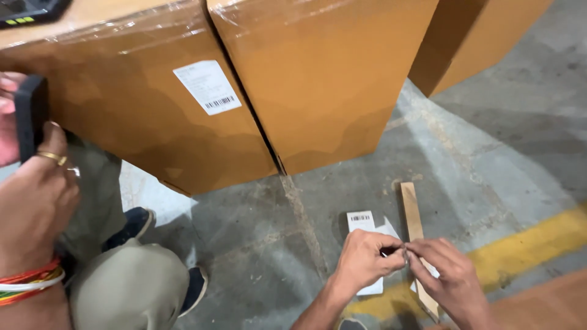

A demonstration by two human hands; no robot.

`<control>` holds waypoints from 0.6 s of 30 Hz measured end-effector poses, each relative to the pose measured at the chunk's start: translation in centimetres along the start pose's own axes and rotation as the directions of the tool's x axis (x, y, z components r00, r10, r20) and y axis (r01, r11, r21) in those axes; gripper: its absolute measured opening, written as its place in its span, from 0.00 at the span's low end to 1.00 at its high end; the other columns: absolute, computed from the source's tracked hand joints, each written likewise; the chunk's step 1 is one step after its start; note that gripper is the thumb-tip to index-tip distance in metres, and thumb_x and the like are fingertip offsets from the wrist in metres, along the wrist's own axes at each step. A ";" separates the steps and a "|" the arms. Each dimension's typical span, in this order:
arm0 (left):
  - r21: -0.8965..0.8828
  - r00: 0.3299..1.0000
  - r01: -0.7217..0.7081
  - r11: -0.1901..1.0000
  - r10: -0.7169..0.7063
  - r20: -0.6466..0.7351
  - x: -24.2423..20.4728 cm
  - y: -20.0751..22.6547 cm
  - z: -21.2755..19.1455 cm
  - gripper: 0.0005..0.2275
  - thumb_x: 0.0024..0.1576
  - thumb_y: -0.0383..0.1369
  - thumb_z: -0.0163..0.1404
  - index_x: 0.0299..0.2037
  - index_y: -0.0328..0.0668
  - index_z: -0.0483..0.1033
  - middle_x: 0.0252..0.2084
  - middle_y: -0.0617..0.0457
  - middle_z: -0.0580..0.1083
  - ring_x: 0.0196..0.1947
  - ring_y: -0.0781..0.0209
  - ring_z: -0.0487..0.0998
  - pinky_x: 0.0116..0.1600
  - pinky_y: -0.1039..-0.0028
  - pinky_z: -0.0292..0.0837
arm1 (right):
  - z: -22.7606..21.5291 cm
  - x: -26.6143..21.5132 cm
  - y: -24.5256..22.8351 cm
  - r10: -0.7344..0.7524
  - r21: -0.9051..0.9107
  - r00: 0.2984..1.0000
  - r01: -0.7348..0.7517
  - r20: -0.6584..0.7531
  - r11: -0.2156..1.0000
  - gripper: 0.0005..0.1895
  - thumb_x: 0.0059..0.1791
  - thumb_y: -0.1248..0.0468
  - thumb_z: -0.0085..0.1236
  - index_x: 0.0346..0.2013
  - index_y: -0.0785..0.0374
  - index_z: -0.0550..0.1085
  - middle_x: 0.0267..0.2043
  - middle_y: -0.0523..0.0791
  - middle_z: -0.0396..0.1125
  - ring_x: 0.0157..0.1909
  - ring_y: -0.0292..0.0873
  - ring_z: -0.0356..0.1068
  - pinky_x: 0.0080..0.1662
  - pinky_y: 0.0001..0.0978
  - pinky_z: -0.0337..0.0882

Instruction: Applying and scanning product labels on cardboard boxes in a warehouse.

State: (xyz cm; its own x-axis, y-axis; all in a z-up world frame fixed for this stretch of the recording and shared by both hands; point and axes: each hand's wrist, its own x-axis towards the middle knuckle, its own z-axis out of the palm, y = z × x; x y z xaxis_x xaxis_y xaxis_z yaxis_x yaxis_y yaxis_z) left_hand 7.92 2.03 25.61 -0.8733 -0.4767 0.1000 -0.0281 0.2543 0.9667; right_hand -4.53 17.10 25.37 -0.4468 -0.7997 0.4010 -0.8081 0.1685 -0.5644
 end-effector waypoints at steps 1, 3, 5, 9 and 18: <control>0.005 1.000 -0.006 1.000 0.006 -0.004 -0.1 0.1 0.0 0.09 0.53 0.34 0.56 0.38 0.38 0.83 0.23 0.48 0.76 0.21 0.63 0.77 0.31 0.75 0.72 | 0.0 0.0 0.0 -0.007 0.002 1.000 0.007 -0.005 1.000 0.12 0.40 0.69 0.64 0.38 0.64 0.79 0.39 0.45 0.75 0.40 0.46 0.73 0.42 0.35 0.73; -0.049 1.000 0.006 0.999 -0.007 -0.028 -0.2 0.1 0.2 0.09 0.54 0.34 0.56 0.39 0.38 0.83 0.24 0.48 0.76 0.21 0.66 0.77 0.31 0.76 0.72 | 0.1 -0.3 0.1 0.048 0.056 0.998 -0.046 -0.027 0.997 0.13 0.42 0.69 0.63 0.41 0.64 0.79 0.40 0.46 0.75 0.40 0.44 0.75 0.42 0.34 0.74; -0.031 0.999 -0.017 0.999 0.016 -0.033 -0.2 -0.5 0.2 0.09 0.54 0.34 0.56 0.39 0.38 0.83 0.24 0.48 0.76 0.22 0.67 0.77 0.31 0.76 0.72 | 0.3 -0.2 0.6 0.029 0.058 0.999 -0.027 -0.025 0.998 0.13 0.42 0.69 0.63 0.41 0.64 0.79 0.40 0.46 0.75 0.40 0.45 0.75 0.42 0.34 0.74; 0.057 1.000 -0.006 0.998 0.006 0.002 0.2 -0.6 0.3 0.09 0.52 0.33 0.58 0.39 0.38 0.84 0.23 0.46 0.75 0.20 0.69 0.75 0.30 0.76 0.71 | -0.6 0.1 1.0 -0.081 0.044 0.997 0.080 0.005 0.996 0.13 0.40 0.70 0.64 0.40 0.65 0.79 0.38 0.46 0.75 0.38 0.47 0.74 0.41 0.36 0.74; -0.155 0.993 0.110 0.982 -0.103 0.048 -0.3 0.4 -0.3 0.08 0.52 0.31 0.59 0.38 0.35 0.84 0.26 0.51 0.79 0.26 0.75 0.78 0.35 0.80 0.74 | 0.0 0.6 -1.5 -0.223 -0.127 0.965 0.206 -0.139 0.970 0.11 0.36 0.70 0.66 0.33 0.65 0.77 0.33 0.46 0.73 0.34 0.48 0.72 0.38 0.38 0.72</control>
State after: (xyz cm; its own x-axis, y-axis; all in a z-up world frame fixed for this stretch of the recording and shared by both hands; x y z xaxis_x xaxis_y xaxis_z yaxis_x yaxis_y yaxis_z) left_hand 8.33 2.03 26.04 -0.8880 -0.4596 -0.0119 -0.0481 0.0672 0.9966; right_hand -3.57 16.30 26.47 -0.3040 -0.7293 0.6130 -0.9249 0.0716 -0.3735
